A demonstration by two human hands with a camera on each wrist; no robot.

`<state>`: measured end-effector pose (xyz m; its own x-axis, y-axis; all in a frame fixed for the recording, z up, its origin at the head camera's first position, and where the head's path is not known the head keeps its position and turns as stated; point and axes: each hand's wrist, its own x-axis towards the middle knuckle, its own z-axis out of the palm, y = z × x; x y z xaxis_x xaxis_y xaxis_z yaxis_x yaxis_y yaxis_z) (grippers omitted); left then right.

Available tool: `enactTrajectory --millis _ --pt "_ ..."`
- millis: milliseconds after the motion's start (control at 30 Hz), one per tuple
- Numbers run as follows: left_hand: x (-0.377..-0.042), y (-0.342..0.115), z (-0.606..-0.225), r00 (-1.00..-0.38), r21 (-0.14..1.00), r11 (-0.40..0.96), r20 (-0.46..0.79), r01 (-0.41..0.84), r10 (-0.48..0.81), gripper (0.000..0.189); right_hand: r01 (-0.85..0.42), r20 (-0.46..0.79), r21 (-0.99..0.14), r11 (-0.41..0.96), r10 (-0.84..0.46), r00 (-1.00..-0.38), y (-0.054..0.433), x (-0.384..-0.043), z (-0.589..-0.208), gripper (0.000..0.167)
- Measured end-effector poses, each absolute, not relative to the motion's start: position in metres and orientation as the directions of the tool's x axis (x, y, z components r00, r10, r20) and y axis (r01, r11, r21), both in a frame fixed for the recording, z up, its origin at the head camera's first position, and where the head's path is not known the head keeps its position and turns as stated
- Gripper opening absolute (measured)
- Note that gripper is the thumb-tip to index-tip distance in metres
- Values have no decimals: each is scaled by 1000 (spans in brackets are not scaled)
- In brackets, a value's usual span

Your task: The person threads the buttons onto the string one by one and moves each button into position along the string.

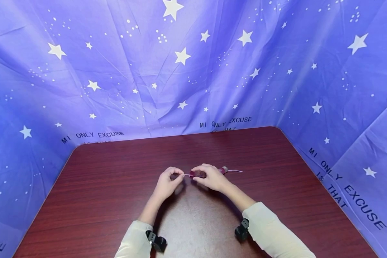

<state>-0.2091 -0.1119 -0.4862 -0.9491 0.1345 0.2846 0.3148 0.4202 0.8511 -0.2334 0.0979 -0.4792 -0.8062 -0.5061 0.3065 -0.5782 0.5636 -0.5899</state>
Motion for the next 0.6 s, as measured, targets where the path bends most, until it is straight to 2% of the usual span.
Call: enactTrajectory --millis 233,600 --pt "-209 -114 -488 -952 858 413 278 306 129 13 -576 304 -552 602 -498 -812 103 -233 -479 28" --pt "-209 -116 -492 -955 872 391 266 295 128 10 -558 287 -552 620 -487 -825 109 -233 -479 28"
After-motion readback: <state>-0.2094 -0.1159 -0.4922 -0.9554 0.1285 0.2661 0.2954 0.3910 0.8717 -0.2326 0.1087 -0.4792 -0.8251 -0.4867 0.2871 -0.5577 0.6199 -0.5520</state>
